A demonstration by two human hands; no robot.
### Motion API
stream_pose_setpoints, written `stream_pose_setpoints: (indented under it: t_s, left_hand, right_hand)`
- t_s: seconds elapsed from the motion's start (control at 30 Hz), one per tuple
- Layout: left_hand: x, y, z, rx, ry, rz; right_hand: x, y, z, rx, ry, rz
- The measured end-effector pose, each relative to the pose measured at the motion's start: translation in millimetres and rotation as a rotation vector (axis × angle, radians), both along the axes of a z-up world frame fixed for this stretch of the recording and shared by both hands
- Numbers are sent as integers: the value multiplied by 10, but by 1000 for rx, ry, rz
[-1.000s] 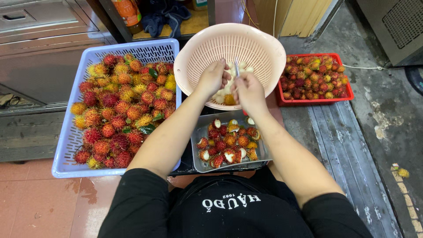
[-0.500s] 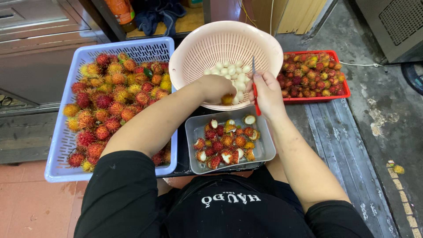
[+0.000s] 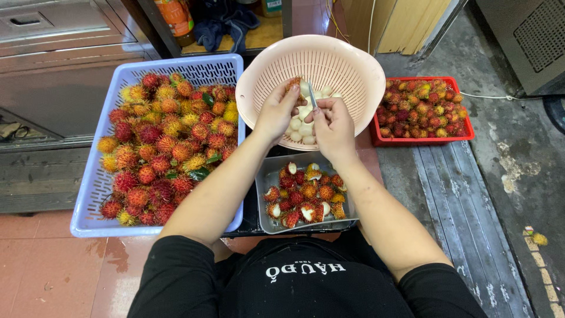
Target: The person sits on the floor and peels rambutan fruit one by one using a small knife. They remove the spiky outer skin, place the peeled white fruit into a pink colander, and discard the peels into a gray tray.
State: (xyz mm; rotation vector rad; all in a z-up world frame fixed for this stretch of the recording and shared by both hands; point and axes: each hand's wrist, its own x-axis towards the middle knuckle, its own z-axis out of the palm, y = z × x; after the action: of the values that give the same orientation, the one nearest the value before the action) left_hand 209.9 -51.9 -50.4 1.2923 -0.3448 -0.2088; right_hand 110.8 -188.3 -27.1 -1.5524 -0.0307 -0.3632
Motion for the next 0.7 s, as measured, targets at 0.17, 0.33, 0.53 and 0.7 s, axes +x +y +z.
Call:
stream_pose_setpoints:
  t_s: [0.17,0.33,0.53,0.7]
  left_hand:
    - [-82,-51,1,38,-65,109]
    - [-100,-67,21,-41,-101,154]
    - [-85,-71,-49,-103,-115,134]
    - [-101,-63,-87,-80,-125,152]
  right_hand:
    - [104,56,-68,-62,-155,-39]
    - [95,50,-44,-120,-157,-53]
    - [88,44,-45,-166,-163,-72]
    - [122,33,-35,-289,-159,-148]
